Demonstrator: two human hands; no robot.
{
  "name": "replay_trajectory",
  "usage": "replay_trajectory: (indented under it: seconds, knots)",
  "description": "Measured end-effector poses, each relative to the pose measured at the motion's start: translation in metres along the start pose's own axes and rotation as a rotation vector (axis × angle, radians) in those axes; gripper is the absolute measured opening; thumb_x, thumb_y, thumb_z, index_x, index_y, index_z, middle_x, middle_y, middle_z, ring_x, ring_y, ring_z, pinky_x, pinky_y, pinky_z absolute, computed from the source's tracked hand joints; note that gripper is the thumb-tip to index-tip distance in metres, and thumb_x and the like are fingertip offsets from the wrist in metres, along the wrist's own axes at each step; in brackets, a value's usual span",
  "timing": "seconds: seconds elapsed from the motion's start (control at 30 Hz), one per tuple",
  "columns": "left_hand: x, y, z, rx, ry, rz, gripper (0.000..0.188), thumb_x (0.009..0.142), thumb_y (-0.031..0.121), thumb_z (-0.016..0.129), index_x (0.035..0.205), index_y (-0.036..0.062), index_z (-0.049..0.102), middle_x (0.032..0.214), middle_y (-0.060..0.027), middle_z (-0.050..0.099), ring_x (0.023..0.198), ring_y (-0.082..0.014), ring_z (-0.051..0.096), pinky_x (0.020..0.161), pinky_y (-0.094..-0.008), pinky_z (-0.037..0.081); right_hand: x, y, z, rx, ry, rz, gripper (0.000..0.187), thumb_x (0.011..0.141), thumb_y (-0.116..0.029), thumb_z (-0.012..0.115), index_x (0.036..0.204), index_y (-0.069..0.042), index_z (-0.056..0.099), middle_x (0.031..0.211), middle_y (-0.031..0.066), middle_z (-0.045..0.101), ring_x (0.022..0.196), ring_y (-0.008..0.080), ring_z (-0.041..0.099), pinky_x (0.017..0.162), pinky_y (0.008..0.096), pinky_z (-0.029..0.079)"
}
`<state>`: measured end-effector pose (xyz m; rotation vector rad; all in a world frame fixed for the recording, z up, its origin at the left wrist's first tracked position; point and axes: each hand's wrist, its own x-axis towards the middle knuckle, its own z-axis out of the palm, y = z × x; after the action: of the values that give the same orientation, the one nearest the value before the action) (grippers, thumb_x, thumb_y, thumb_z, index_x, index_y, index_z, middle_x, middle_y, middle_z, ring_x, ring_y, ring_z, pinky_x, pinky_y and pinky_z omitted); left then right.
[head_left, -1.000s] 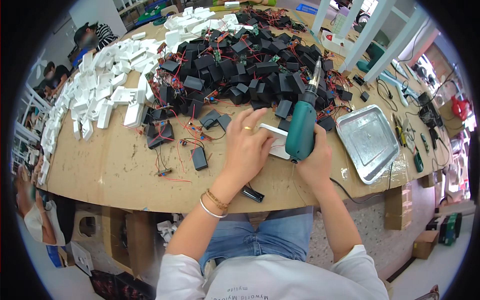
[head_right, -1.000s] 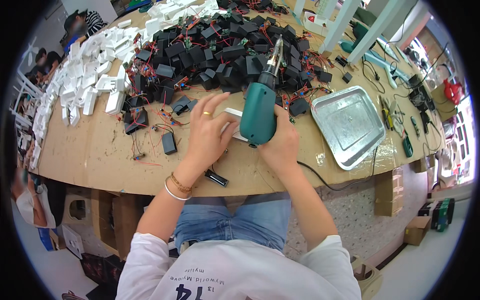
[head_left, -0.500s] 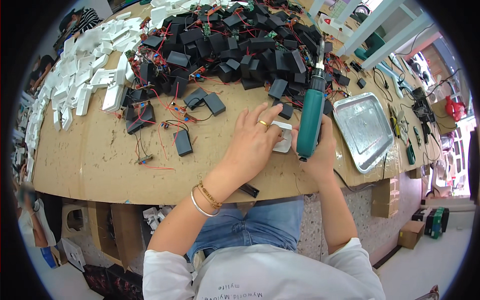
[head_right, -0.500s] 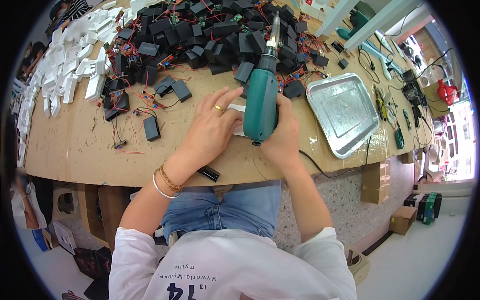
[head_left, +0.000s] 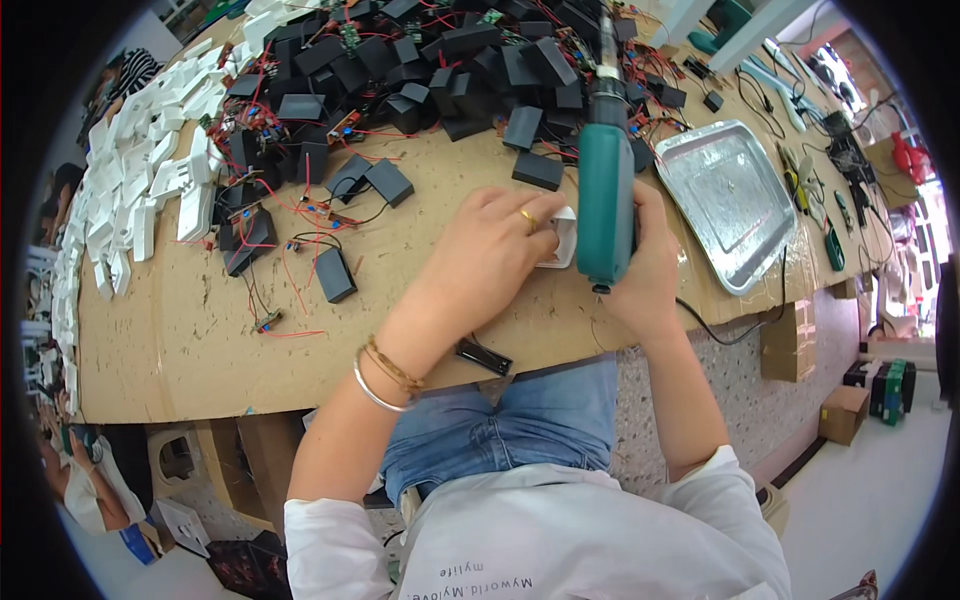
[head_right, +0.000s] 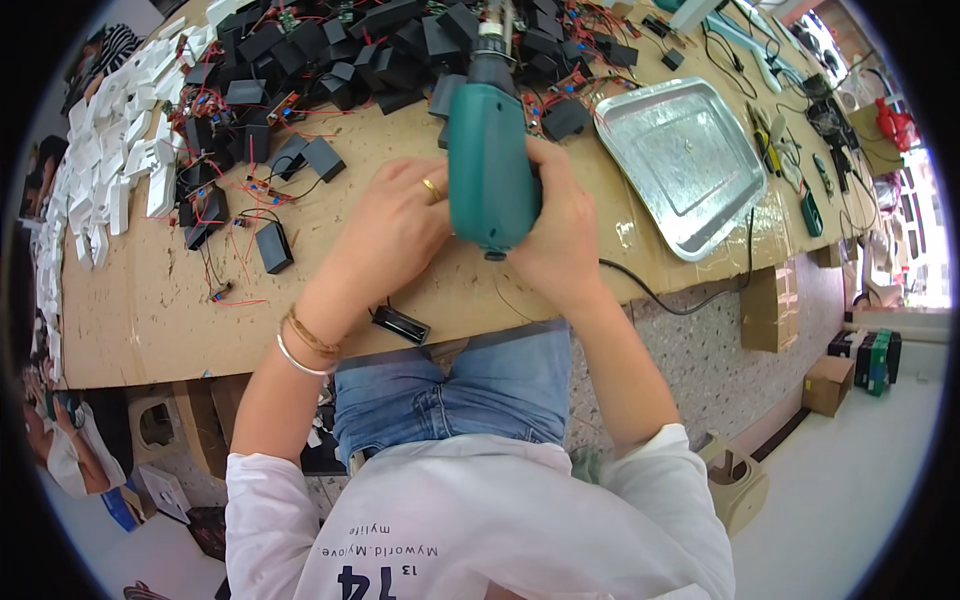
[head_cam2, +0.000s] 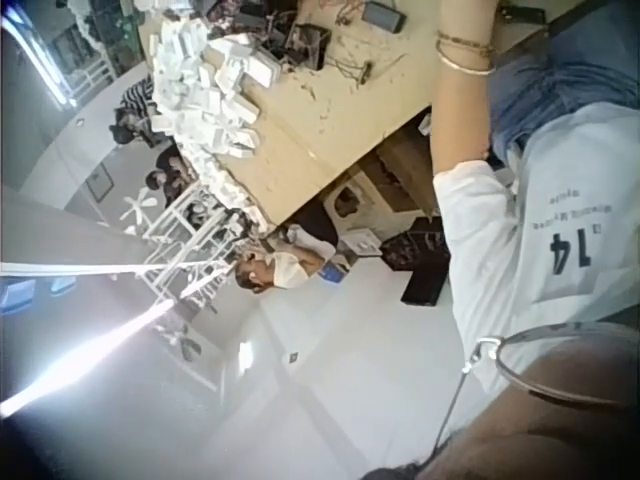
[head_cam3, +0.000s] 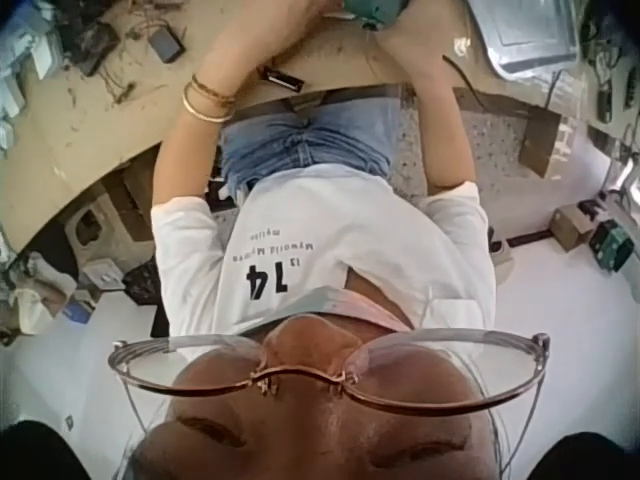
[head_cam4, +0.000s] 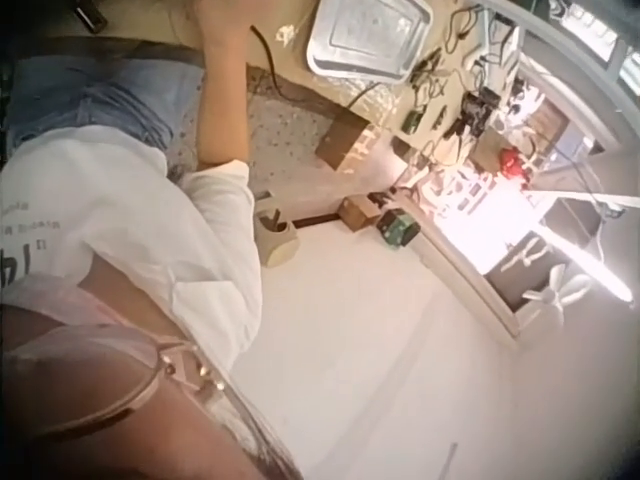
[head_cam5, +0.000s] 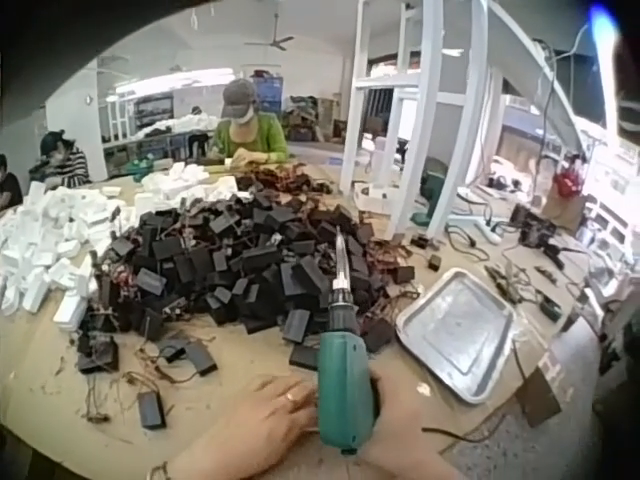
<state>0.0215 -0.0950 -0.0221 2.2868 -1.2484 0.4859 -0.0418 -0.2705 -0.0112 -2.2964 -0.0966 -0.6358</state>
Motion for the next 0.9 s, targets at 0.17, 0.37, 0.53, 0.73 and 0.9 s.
replay_trajectory:
  seconds: [0.17, 0.37, 0.53, 0.73, 0.9]
  knots:
    - [0.001, -0.005, 0.004, -0.024, -0.047, 0.110, 0.007, 0.078, 0.010, 0.064, 0.081, 0.0036, 0.065, 0.116, -0.0062, 0.062, 0.099, -0.0236, 0.060, 0.088, -0.0368, 0.047, 0.003, 0.000, -0.001, 0.039, -0.036, 0.026, 0.059, 0.067, 0.001, 0.072, 0.122, -0.004, 0.050, 0.100, 0.0130, 0.065, 0.090, 0.0246, 0.065, 0.079, 0.0336, 0.050]
    - [-0.008, -0.003, 0.018, -0.063, 0.175, 0.059, 0.009, 0.078, 0.009, 0.070, 0.078, 0.0019, 0.064, 0.118, -0.0072, 0.061, 0.089, -0.0226, 0.064, 0.074, -0.0327, 0.054, 0.005, 0.001, 0.003, 0.063, -0.013, 0.034, 0.060, 0.067, 0.002, 0.072, 0.122, -0.004, 0.050, 0.101, 0.0132, 0.066, 0.091, 0.0256, 0.066, 0.079, 0.0339, 0.051]
    - [-0.004, -0.002, 0.011, 0.042, 0.187, 0.105, 0.009, 0.078, 0.007, 0.069, 0.079, 0.0012, 0.063, 0.118, -0.0078, 0.060, 0.100, -0.0274, 0.059, 0.086, -0.0394, 0.049, 0.010, 0.003, 0.005, 0.061, -0.017, 0.071, 0.061, 0.066, 0.005, 0.072, 0.122, -0.004, 0.050, 0.100, 0.0122, 0.067, 0.090, 0.0246, 0.067, 0.078, 0.0326, 0.052]
    - [-0.011, 0.004, 0.024, -0.031, 0.191, -0.104, 0.013, 0.078, 0.006, 0.070, 0.087, 0.0019, 0.062, 0.113, -0.0084, 0.060, 0.102, -0.0290, 0.056, 0.089, -0.0412, 0.046, 0.004, 0.004, 0.002, 0.045, -0.005, 0.006, 0.061, 0.067, 0.004, 0.075, 0.122, -0.003, 0.051, 0.095, 0.0107, 0.065, 0.088, 0.0216, 0.066, 0.077, 0.0314, 0.052]
    - [-0.014, 0.003, 0.027, -0.030, 0.216, -0.102, 0.015, 0.078, 0.006, 0.069, 0.089, 0.0016, 0.061, 0.112, -0.0086, 0.060, 0.100, -0.0294, 0.056, 0.088, -0.0415, 0.046, -0.043, 0.001, -0.009, 0.186, 0.205, 0.192, 0.048, 0.082, 0.000, 0.069, 0.124, 0.001, 0.046, 0.088, 0.0040, 0.060, 0.075, 0.0109, 0.057, 0.073, 0.0272, 0.049]
